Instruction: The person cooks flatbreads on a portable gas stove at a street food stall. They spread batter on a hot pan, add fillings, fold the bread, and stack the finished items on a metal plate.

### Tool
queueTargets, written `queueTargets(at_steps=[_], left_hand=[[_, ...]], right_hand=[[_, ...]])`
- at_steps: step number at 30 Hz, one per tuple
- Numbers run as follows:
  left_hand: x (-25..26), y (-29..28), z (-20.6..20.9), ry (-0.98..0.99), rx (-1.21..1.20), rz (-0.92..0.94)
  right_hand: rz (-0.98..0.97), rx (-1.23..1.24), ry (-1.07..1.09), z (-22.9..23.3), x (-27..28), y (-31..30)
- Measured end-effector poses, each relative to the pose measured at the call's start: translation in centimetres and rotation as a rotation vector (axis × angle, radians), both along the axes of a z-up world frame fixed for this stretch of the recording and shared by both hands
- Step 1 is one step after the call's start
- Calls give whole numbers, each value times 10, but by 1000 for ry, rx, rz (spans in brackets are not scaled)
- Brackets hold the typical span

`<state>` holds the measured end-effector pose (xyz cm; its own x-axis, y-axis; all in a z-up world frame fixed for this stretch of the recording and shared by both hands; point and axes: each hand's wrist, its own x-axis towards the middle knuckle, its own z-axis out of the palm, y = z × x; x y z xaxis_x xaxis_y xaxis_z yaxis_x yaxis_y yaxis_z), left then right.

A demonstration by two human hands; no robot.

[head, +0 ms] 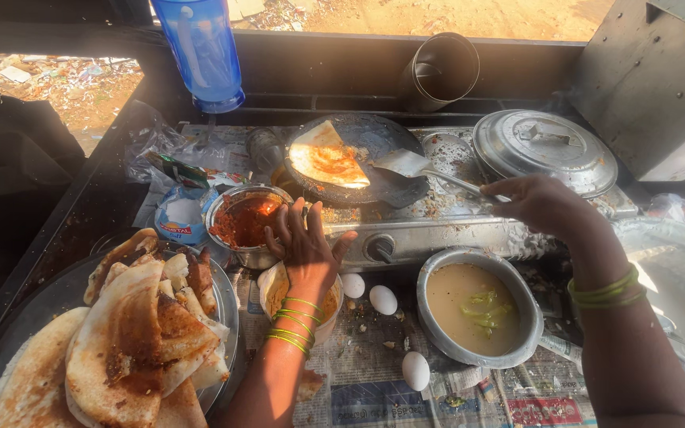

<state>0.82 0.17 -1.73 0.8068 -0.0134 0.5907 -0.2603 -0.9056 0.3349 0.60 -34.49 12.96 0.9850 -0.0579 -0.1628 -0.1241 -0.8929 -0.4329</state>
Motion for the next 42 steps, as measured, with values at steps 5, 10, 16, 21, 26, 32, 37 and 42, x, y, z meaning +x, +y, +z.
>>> queueTargets(at_steps=[5,10,16,21,26,32,37,42], left_hand=[[-6,-7,-8,-43,33,4],[1,3,-5,-61,33,39],[6,8,-11,-114,33,93],[0,3,-12,-106,26,83],[-3,3,-10,-147,67,102],[-5,2,-10,-185,67,118],[2,13,-3,-164,103,107],[-4,0,-19,-171,92,92]], right_hand=[[201,-133,64,47,66,7],[243,-492,144,90,102,16],[397,-650,185,116,126,29],[337,-486,113,98,140,14],[362,-434,86,76,139,4],[372,-408,13,76,117,15],[379,-443,17,74,132,35],[366,-166,-101,26,138,23]])
